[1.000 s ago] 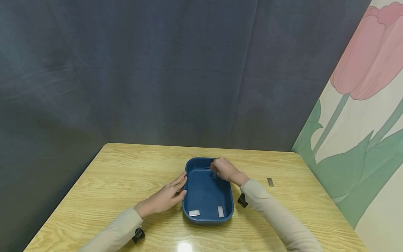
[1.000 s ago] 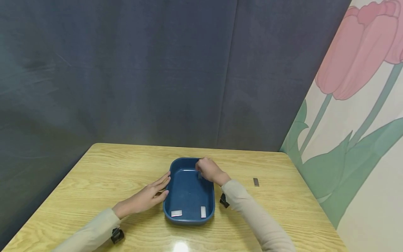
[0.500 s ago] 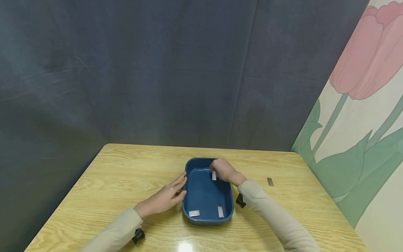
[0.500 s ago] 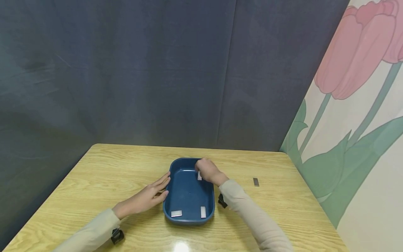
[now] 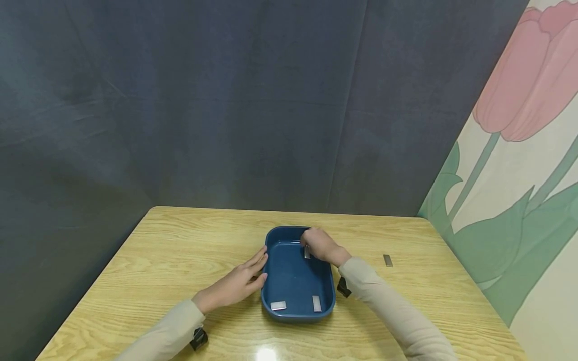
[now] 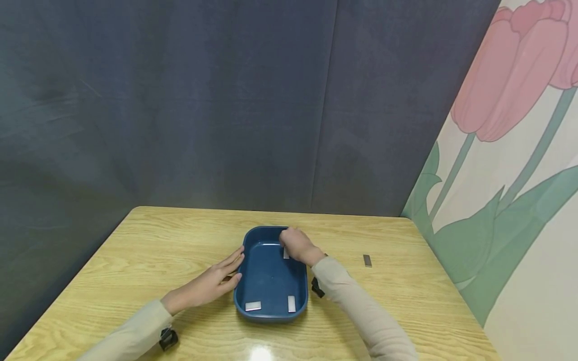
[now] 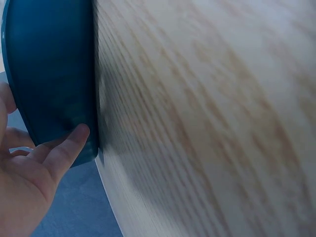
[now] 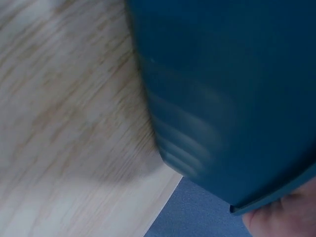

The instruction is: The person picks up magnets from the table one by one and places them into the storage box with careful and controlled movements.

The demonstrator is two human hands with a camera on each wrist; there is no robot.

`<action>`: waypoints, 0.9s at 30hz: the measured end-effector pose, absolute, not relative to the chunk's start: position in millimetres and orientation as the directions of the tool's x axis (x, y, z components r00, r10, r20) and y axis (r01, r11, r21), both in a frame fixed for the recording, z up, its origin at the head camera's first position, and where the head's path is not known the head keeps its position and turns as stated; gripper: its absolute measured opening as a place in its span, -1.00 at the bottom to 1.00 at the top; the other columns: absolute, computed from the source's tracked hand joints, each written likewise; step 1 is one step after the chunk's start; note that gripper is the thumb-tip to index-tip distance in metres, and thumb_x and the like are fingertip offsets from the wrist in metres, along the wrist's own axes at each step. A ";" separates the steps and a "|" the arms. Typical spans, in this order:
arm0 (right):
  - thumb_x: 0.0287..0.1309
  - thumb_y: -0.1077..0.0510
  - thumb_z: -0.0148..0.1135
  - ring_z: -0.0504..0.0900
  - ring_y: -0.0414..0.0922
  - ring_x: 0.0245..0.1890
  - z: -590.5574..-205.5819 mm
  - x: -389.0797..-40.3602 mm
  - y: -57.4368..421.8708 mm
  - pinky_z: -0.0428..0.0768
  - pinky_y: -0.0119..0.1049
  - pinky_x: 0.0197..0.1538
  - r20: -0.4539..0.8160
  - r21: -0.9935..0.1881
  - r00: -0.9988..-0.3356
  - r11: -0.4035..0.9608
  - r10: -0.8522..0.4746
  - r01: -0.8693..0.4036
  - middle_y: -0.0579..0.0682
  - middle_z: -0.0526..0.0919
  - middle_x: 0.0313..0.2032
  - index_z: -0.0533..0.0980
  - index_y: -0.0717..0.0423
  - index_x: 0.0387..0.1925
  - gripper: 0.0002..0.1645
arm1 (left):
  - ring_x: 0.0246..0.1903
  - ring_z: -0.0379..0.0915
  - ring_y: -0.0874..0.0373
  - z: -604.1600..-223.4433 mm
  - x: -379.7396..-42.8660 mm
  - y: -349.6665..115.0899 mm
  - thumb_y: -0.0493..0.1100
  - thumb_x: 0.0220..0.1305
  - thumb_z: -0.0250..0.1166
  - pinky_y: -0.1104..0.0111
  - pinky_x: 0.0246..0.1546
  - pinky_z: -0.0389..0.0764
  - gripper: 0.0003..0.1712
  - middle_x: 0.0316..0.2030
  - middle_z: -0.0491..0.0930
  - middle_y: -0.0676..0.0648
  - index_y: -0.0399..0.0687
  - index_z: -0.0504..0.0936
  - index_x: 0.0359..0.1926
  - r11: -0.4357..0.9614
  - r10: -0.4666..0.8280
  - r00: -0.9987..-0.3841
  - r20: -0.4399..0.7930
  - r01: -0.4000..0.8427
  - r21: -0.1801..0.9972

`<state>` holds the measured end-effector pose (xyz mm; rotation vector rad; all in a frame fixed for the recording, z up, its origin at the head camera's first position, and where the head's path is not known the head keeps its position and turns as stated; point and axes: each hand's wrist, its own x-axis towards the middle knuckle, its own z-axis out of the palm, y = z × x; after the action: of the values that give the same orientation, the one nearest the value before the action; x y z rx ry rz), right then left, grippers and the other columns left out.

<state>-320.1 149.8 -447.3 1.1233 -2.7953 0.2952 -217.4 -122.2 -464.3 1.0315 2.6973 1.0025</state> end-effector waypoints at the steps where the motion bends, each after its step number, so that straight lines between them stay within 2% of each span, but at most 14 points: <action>1: 0.04 0.61 0.15 0.42 -0.28 -0.57 -447.8 -320.4 149.6 0.60 -0.31 -0.40 0.174 -0.135 -0.722 0.710 -0.669 -0.691 0.05 0.73 -0.43 0.72 0.23 -0.48 -0.65 | 0.42 0.04 -0.03 -464.2 -217.4 -122.4 -0.07 0.59 -0.02 0.22 0.20 0.45 -0.34 0.55 -0.20 -0.19 -0.36 0.06 0.49 0.558 0.622 -0.769 0.146 0.567 0.606; 5: 0.05 0.61 0.15 0.38 -0.27 -0.58 -449.0 -320.8 148.2 0.58 -0.32 -0.41 0.168 -0.127 -0.734 0.724 -0.658 -0.678 0.03 0.71 -0.46 0.72 0.22 -0.50 -0.66 | 0.43 0.03 -0.03 -464.5 -217.3 -122.8 -0.07 0.59 -0.02 0.21 0.20 0.45 -0.34 0.55 -0.20 -0.18 -0.36 0.06 0.49 0.559 0.622 -0.770 0.145 0.565 0.606; 8: 0.04 0.60 0.16 0.28 -0.25 -0.62 -449.2 -320.7 146.7 0.47 -0.34 -0.49 0.159 -0.131 -0.744 0.733 -0.649 -0.668 -0.01 0.66 -0.55 0.69 0.20 -0.57 -0.66 | 0.43 0.04 -0.03 -464.9 -217.2 -122.9 -0.07 0.59 -0.01 0.21 0.20 0.45 -0.34 0.55 -0.20 -0.18 -0.35 0.06 0.49 0.557 0.621 -0.771 0.144 0.563 0.611; 11: -0.01 0.59 0.23 0.27 -0.29 -0.64 -449.2 -320.6 145.6 0.43 -0.38 -0.51 0.163 -0.133 -0.752 0.741 -0.639 -0.659 -0.05 0.63 -0.60 0.67 0.18 -0.61 -0.68 | 0.42 0.06 -0.03 -465.2 -217.3 -122.9 -0.07 0.59 -0.01 0.23 0.18 0.47 -0.34 0.55 -0.20 -0.18 -0.35 0.06 0.49 0.554 0.620 -0.771 0.145 0.561 0.615; 15: -0.05 0.59 0.28 0.16 -0.28 -0.65 -449.0 -320.8 144.4 0.24 -0.39 -0.55 0.145 -0.133 -0.762 0.751 -0.631 -0.647 -0.17 0.36 -0.71 0.56 0.15 -0.71 -0.64 | 0.42 0.06 -0.03 -465.6 -217.4 -122.9 -0.07 0.58 -0.01 0.23 0.18 0.47 -0.34 0.55 -0.19 -0.18 -0.36 0.06 0.49 0.554 0.618 -0.772 0.149 0.563 0.613; 18: -0.05 0.59 0.28 0.09 -0.23 -0.63 -449.3 -321.3 144.0 0.15 -0.34 -0.53 0.129 -0.126 -0.769 0.759 -0.626 -0.639 -0.19 0.19 -0.72 0.49 0.13 -0.74 -0.60 | 0.43 0.04 -0.04 -465.6 -217.3 -122.9 -0.07 0.58 -0.01 0.22 0.19 0.46 -0.34 0.55 -0.19 -0.18 -0.36 0.07 0.49 0.556 0.618 -0.772 0.150 0.564 0.610; 20: -0.05 0.58 0.28 0.13 -0.23 -0.63 -449.9 -321.4 144.1 0.22 -0.35 -0.54 0.131 -0.117 -0.771 0.762 -0.624 -0.637 -0.19 0.27 -0.72 0.51 0.11 -0.73 -0.61 | 0.43 0.03 -0.04 -465.4 -217.1 -122.8 -0.07 0.58 -0.01 0.22 0.19 0.46 -0.34 0.55 -0.19 -0.18 -0.36 0.07 0.49 0.557 0.619 -0.771 0.150 0.565 0.608; 22: -0.04 0.57 0.29 0.25 -0.24 -0.61 -450.3 -321.4 144.3 0.36 -0.34 -0.52 0.134 -0.112 -0.775 0.767 -0.618 -0.631 -0.14 0.45 -0.68 0.58 0.14 -0.67 -0.67 | 0.43 0.03 -0.04 -464.9 -216.8 -122.7 -0.07 0.58 -0.01 0.21 0.19 0.46 -0.34 0.55 -0.19 -0.18 -0.36 0.07 0.49 0.556 0.619 -0.771 0.149 0.565 0.610; 24: -0.02 0.56 0.29 0.43 -0.24 -0.57 -450.2 -320.8 144.4 0.54 -0.30 -0.44 0.139 -0.113 -0.779 0.771 -0.612 -0.626 -0.05 0.61 -0.58 0.64 0.17 -0.59 -0.71 | 0.43 0.03 -0.05 -464.5 -216.7 -122.6 -0.08 0.58 -0.01 0.21 0.19 0.46 -0.34 0.55 -0.19 -0.19 -0.37 0.07 0.49 0.555 0.619 -0.770 0.151 0.566 0.609; 27: 0.04 0.55 0.27 0.64 -0.13 -0.44 -449.7 -320.2 144.4 0.66 -0.21 -0.30 0.136 -0.127 -0.784 0.774 -0.606 -0.620 0.06 0.71 -0.43 0.70 0.22 -0.47 -0.76 | 0.42 0.03 -0.05 -464.4 -216.8 -122.7 -0.08 0.58 -0.01 0.21 0.18 0.46 -0.34 0.55 -0.19 -0.19 -0.37 0.07 0.48 0.555 0.619 -0.770 0.153 0.567 0.609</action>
<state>-320.2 144.4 -449.7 0.9959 -2.8766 0.2528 -216.8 -122.7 -464.4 1.0315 2.6997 1.0125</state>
